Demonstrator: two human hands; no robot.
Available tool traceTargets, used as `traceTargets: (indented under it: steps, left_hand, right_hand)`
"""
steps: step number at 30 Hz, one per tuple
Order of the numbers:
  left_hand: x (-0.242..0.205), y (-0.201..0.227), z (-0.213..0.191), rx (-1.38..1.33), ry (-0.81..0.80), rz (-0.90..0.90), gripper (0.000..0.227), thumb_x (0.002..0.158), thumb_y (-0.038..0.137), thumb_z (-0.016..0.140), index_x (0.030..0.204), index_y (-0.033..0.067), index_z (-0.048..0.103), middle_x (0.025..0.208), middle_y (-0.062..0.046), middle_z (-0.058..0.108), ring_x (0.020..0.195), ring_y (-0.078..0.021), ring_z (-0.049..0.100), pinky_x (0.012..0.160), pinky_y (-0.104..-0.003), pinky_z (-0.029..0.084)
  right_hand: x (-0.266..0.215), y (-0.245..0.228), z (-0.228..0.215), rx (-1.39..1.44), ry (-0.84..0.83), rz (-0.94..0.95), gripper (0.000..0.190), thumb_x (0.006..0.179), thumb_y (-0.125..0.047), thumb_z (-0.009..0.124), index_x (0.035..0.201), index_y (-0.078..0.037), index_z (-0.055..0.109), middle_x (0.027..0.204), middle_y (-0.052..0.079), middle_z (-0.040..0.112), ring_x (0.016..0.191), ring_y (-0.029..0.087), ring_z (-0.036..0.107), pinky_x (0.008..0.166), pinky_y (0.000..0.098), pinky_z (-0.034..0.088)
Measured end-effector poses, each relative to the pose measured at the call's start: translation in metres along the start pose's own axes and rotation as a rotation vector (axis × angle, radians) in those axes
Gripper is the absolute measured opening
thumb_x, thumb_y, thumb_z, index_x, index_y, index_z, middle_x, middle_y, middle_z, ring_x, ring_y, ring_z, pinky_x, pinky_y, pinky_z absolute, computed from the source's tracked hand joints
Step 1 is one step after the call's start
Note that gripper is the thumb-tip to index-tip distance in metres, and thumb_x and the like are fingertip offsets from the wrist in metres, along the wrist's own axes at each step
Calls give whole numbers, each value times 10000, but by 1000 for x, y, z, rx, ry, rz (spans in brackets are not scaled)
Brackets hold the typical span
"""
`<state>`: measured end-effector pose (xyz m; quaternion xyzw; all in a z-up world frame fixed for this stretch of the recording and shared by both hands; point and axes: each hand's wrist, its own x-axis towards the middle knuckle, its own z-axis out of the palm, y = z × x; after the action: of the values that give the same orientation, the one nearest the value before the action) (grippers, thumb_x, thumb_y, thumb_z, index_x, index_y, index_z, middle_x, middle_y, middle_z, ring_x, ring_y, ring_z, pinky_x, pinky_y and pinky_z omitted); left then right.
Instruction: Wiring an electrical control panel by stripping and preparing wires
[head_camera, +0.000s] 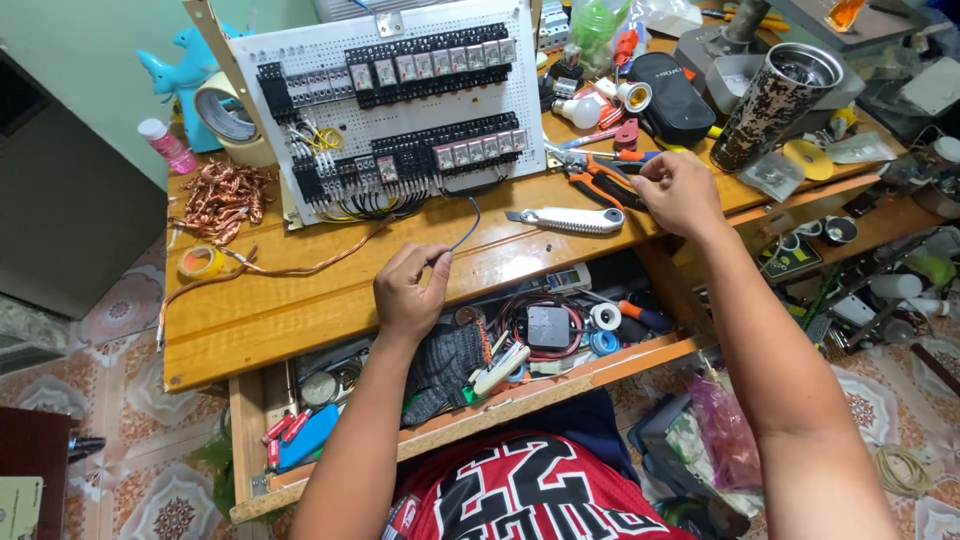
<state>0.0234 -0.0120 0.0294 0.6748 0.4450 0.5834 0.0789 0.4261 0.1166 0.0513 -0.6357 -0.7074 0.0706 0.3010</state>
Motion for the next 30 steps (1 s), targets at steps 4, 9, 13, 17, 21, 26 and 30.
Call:
traceTargets:
  steps: [4, 9, 13, 17, 21, 26, 30]
  left_hand:
    - [-1, 4, 4, 28, 16, -16, 59, 945, 169, 740, 936, 121, 773, 708, -60, 649, 669, -269, 676, 623, -343, 545]
    - [-5, 0, 9, 45, 34, -50, 42, 932, 172, 741, 931, 140, 768, 703, -63, 661, 674, -274, 685, 604, -346, 543]
    - [-4, -2, 6, 17, 92, -110, 66, 950, 174, 728, 922, 126, 763, 710, -70, 670, 668, -287, 684, 602, -349, 537]
    - [-3, -7, 0, -48, 154, -235, 80, 961, 172, 718, 946, 118, 775, 721, -80, 672, 605, -239, 646, 560, -322, 506]
    - [-3, -9, -4, -162, 193, -344, 89, 966, 145, 703, 968, 109, 785, 750, -75, 698, 572, -125, 583, 549, -279, 489]
    - [2, 4, -10, -245, 242, -369, 117, 987, 119, 668, 1004, 74, 774, 731, -83, 700, 591, -120, 599, 573, -283, 513]
    - [4, 12, -14, -235, 256, -337, 114, 992, 93, 649, 1011, 61, 757, 706, -94, 728, 609, -164, 668, 609, -305, 556]
  right_hand:
    - [16, 12, 19, -75, 28, -139, 238, 900, -359, 799, 1045, -176, 754, 1055, 131, 650, 980, 375, 665, 846, 495, 519]
    - [25, -42, 22, -281, -86, -229, 415, 911, -438, 762, 1217, -161, 717, 1165, 152, 649, 1133, 400, 616, 921, 556, 474]
    - [46, -45, 45, -370, -179, -236, 687, 805, -537, 804, 1375, -206, 611, 1227, 162, 634, 1161, 416, 612, 938, 633, 432]
    - [67, -28, 70, -379, -144, -297, 609, 810, -464, 801, 1323, -181, 635, 1160, 182, 652, 1058, 410, 697, 886, 532, 550]
    - [64, -34, 57, -415, -91, -291, 538, 900, -435, 693, 1358, -161, 627, 1148, 219, 611, 976, 457, 715, 857, 522, 584]
    - [36, -88, 13, -68, -187, -98, 594, 921, -473, 667, 1382, -101, 621, 1193, 295, 642, 1118, 502, 639, 947, 565, 501]
    - [-7, -128, 18, 222, -193, -246, 598, 724, -140, 803, 1294, -95, 627, 1107, 253, 685, 1045, 508, 655, 872, 582, 512]
